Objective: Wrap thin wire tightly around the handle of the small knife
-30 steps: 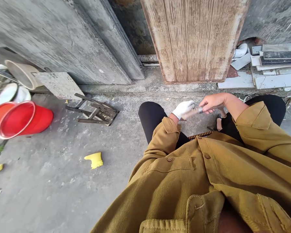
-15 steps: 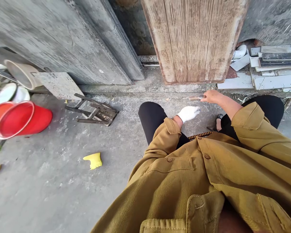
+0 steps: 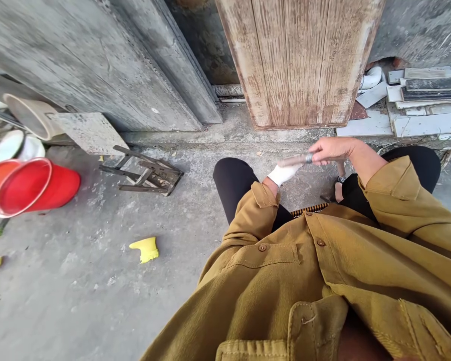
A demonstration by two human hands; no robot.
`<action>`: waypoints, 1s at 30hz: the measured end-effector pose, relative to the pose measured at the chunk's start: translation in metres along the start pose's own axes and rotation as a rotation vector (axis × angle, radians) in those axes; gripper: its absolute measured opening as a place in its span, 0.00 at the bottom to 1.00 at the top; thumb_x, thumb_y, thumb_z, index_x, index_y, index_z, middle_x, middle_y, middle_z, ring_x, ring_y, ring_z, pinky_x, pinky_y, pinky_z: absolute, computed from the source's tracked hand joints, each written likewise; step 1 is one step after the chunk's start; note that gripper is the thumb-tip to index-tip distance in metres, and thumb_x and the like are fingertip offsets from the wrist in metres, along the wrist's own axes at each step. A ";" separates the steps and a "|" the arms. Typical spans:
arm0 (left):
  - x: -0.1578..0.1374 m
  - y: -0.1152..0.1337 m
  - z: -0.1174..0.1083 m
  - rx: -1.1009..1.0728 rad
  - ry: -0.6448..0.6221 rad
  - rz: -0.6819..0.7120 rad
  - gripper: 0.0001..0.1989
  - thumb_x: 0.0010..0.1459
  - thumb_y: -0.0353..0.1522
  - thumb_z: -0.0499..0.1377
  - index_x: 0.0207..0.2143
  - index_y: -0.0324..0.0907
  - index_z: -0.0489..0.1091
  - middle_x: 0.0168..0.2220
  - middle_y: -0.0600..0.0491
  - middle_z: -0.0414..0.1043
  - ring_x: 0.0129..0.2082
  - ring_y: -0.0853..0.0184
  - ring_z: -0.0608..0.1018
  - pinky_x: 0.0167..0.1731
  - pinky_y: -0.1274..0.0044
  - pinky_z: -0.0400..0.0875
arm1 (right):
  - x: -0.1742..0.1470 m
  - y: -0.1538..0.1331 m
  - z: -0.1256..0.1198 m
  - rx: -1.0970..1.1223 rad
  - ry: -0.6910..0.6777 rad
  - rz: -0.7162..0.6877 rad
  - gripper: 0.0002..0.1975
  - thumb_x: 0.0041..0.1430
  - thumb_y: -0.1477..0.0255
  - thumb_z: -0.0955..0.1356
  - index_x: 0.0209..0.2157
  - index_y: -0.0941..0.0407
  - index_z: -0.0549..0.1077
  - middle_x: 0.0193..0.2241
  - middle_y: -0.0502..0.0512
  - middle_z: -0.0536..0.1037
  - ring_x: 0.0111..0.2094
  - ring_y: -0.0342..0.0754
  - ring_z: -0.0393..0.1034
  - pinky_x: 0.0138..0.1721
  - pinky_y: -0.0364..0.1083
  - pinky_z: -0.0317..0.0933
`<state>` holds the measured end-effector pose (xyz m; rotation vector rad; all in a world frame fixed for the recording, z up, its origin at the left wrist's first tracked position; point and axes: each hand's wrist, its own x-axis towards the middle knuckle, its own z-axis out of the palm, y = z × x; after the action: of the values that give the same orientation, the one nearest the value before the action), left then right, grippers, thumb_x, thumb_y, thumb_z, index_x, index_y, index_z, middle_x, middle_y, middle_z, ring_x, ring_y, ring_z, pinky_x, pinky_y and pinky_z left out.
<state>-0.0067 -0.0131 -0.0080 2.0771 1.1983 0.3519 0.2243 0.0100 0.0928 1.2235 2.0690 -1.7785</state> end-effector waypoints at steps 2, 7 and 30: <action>0.000 -0.001 0.004 -0.064 -0.029 0.004 0.15 0.75 0.34 0.52 0.48 0.41 0.78 0.38 0.49 0.82 0.37 0.61 0.80 0.42 0.72 0.75 | -0.010 0.000 -0.010 0.170 0.306 -0.091 0.10 0.71 0.64 0.69 0.37 0.56 0.72 0.32 0.52 0.76 0.29 0.42 0.67 0.35 0.43 0.64; -0.001 0.008 0.009 -0.118 -0.117 0.077 0.13 0.76 0.32 0.52 0.50 0.41 0.76 0.45 0.49 0.82 0.43 0.62 0.82 0.48 0.74 0.74 | -0.001 0.018 -0.022 0.339 0.864 -0.001 0.24 0.70 0.47 0.71 0.37 0.55 0.70 0.30 0.55 0.75 0.29 0.46 0.68 0.32 0.45 0.64; 0.003 0.002 -0.003 -0.535 0.119 -0.059 0.18 0.78 0.36 0.50 0.32 0.42 0.67 0.33 0.50 0.76 0.30 0.67 0.74 0.37 0.74 0.72 | 0.003 0.018 -0.002 0.194 -0.112 -0.067 0.17 0.62 0.59 0.77 0.31 0.58 0.74 0.25 0.48 0.75 0.24 0.39 0.66 0.28 0.41 0.61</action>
<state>-0.0055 -0.0097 -0.0048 1.5730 1.0843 0.6929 0.2344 0.0127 0.0781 1.0828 1.9358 -2.0681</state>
